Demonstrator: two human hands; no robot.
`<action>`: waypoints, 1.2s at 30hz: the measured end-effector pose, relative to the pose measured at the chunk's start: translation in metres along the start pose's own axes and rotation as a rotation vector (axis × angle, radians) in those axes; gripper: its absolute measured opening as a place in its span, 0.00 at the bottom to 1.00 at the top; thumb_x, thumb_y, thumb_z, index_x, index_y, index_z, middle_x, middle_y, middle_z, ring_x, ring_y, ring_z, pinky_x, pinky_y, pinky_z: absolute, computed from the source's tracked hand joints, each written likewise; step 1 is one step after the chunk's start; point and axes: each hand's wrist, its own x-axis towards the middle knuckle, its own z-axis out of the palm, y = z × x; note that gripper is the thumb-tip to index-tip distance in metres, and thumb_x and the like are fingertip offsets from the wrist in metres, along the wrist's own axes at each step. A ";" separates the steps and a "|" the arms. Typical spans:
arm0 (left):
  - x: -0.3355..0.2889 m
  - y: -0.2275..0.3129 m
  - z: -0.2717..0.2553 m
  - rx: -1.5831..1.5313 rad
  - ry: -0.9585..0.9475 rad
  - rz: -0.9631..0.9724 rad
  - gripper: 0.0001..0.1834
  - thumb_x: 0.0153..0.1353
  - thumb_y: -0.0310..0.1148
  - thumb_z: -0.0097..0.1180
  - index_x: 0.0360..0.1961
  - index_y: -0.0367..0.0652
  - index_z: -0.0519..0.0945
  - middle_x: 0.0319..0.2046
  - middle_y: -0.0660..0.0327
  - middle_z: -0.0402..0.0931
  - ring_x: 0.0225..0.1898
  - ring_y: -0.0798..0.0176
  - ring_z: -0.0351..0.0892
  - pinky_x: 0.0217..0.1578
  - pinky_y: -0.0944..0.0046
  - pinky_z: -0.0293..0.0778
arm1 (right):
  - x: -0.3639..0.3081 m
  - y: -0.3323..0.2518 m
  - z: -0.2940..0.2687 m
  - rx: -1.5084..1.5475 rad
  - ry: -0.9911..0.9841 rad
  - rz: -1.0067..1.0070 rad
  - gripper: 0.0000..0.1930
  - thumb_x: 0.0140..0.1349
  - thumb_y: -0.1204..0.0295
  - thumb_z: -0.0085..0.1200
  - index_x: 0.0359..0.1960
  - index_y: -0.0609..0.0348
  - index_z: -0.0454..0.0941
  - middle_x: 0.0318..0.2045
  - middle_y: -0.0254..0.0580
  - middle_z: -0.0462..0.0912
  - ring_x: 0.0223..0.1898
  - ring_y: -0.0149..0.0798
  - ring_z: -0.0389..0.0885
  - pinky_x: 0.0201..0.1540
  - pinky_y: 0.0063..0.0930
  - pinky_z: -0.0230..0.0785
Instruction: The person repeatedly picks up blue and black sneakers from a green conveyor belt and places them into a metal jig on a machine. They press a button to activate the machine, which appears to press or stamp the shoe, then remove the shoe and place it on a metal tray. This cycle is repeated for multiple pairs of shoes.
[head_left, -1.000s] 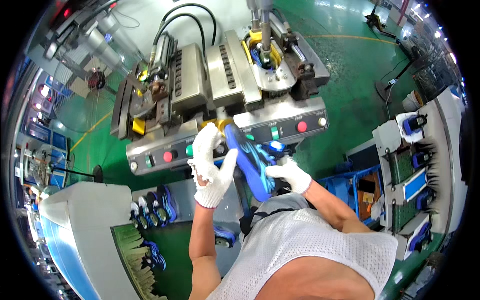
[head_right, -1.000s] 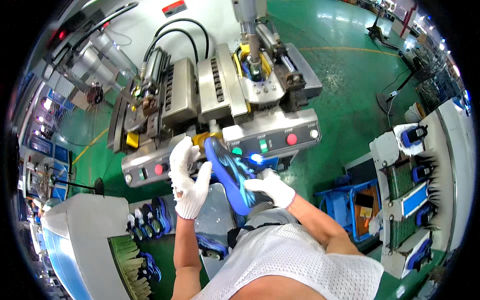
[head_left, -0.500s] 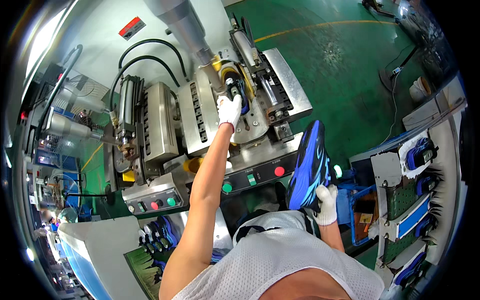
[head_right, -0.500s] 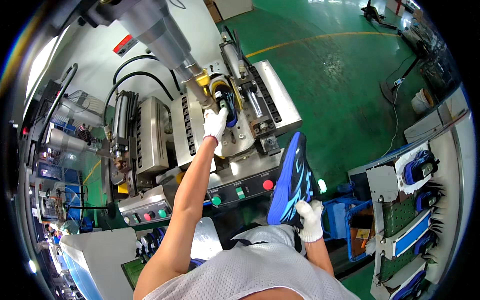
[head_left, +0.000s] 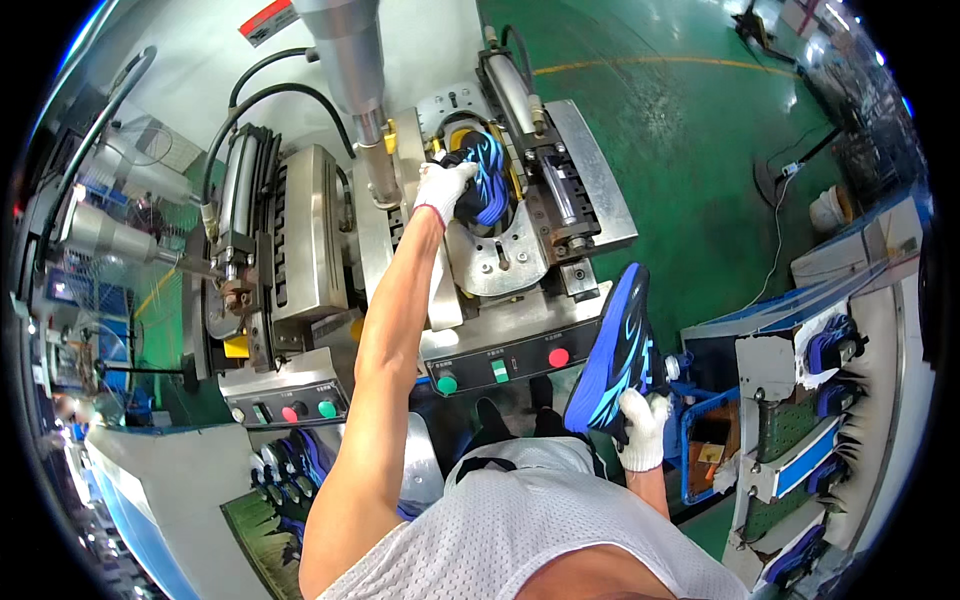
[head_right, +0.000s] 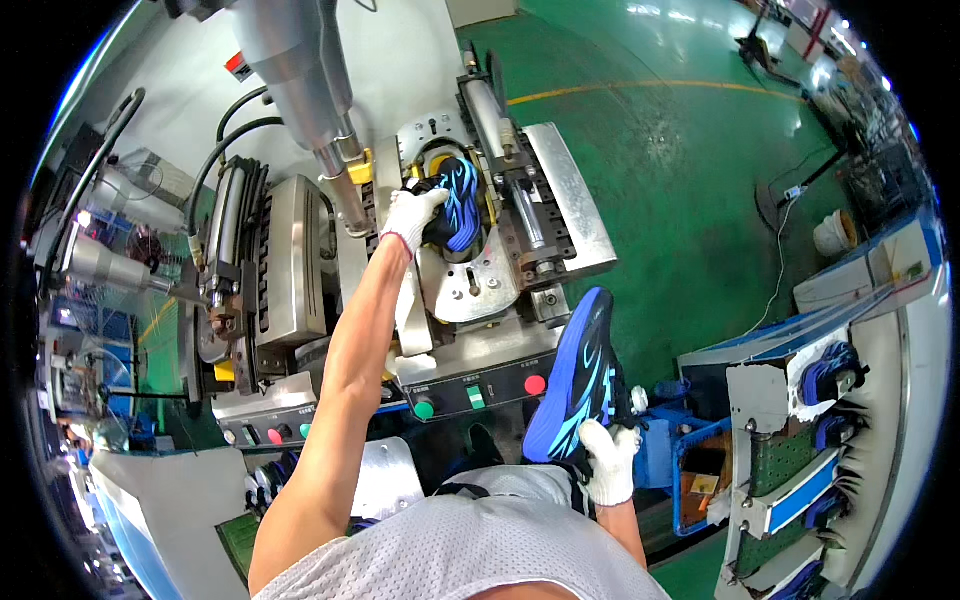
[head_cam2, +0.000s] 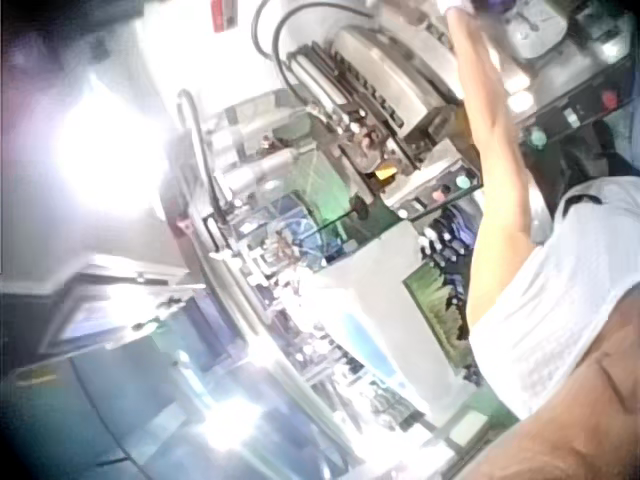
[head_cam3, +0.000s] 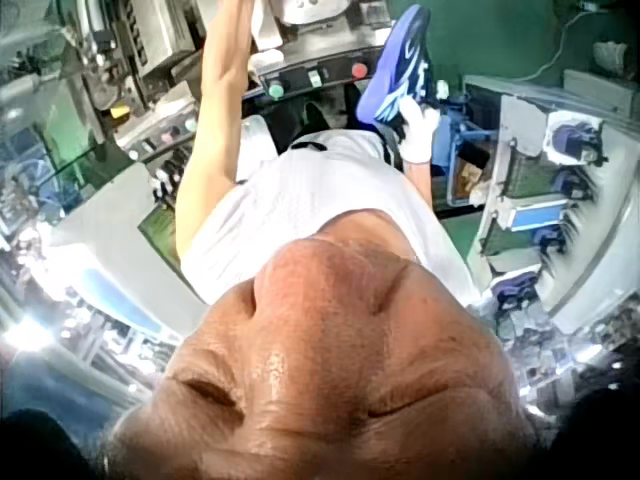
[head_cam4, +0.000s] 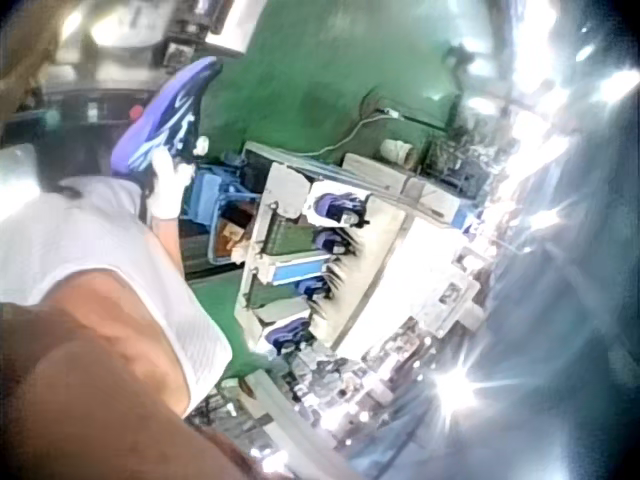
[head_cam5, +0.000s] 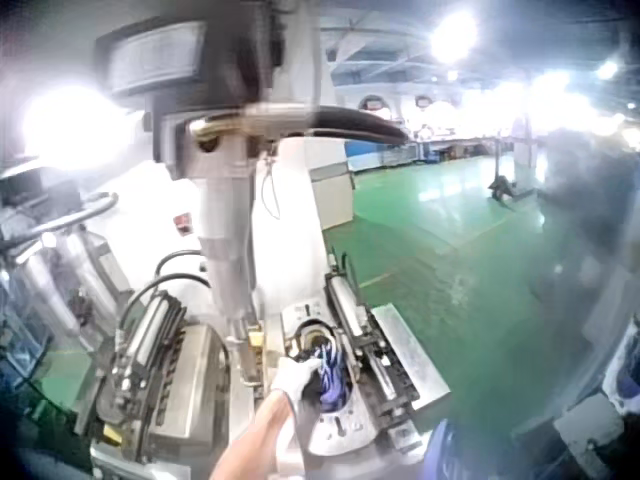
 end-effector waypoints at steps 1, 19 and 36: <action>-0.014 -0.001 -0.020 -0.026 -0.053 -0.063 0.35 0.48 0.48 0.70 0.51 0.30 0.81 0.46 0.46 0.84 0.47 0.54 0.84 0.50 0.57 0.77 | 0.003 0.001 0.012 0.049 -0.016 -0.056 0.17 0.56 0.72 0.64 0.47 0.62 0.79 0.38 0.33 0.81 0.36 0.30 0.81 0.42 0.29 0.78; -0.493 -0.256 -0.153 -0.067 0.257 -0.677 0.37 0.52 0.33 0.70 0.63 0.37 0.71 0.50 0.53 0.79 0.48 0.60 0.78 0.52 0.59 0.74 | 0.345 0.031 0.347 -1.519 -0.115 -0.868 0.26 0.54 0.52 0.57 0.42 0.62 0.84 0.44 0.58 0.84 0.49 0.56 0.85 0.53 0.44 0.77; -0.530 -0.436 -0.020 -0.097 0.952 -0.842 0.44 0.57 0.49 0.67 0.68 0.42 0.62 0.55 0.46 0.77 0.56 0.43 0.79 0.58 0.48 0.69 | 0.037 0.109 0.231 -1.128 -0.883 -1.310 0.40 0.60 0.68 0.65 0.71 0.71 0.59 0.73 0.64 0.58 0.73 0.57 0.60 0.74 0.46 0.53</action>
